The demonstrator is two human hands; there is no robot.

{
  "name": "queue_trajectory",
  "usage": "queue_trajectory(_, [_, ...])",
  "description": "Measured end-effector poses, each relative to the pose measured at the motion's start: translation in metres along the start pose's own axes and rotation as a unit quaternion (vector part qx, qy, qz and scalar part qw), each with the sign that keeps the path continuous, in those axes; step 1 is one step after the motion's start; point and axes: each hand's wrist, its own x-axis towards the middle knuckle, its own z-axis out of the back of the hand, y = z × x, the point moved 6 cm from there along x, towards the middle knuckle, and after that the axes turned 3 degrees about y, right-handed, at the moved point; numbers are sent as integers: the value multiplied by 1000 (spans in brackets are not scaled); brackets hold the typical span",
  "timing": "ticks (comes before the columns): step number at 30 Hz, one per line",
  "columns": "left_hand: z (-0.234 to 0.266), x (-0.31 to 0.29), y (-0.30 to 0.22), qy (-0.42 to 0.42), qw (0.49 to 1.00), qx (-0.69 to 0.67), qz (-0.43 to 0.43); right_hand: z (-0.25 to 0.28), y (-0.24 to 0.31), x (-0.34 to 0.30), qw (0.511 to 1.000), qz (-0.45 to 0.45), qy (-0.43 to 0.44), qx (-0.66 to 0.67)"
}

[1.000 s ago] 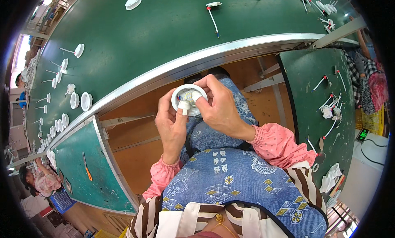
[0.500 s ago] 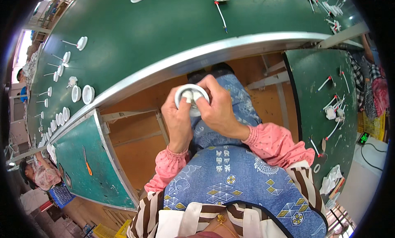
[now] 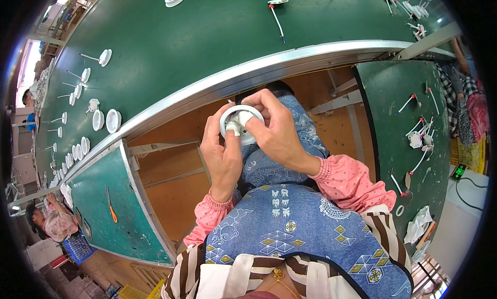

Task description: The person picks up a light housing and an LED board, threads the wires through the housing, and presses the board into place. They then set the assembled light onto the conveyor belt and repeat the process.

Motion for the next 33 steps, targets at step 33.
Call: queue_trajectory(33, [15,-3,-6,-79,993,58,-66,-23,-6,-8,998,35,2,-50])
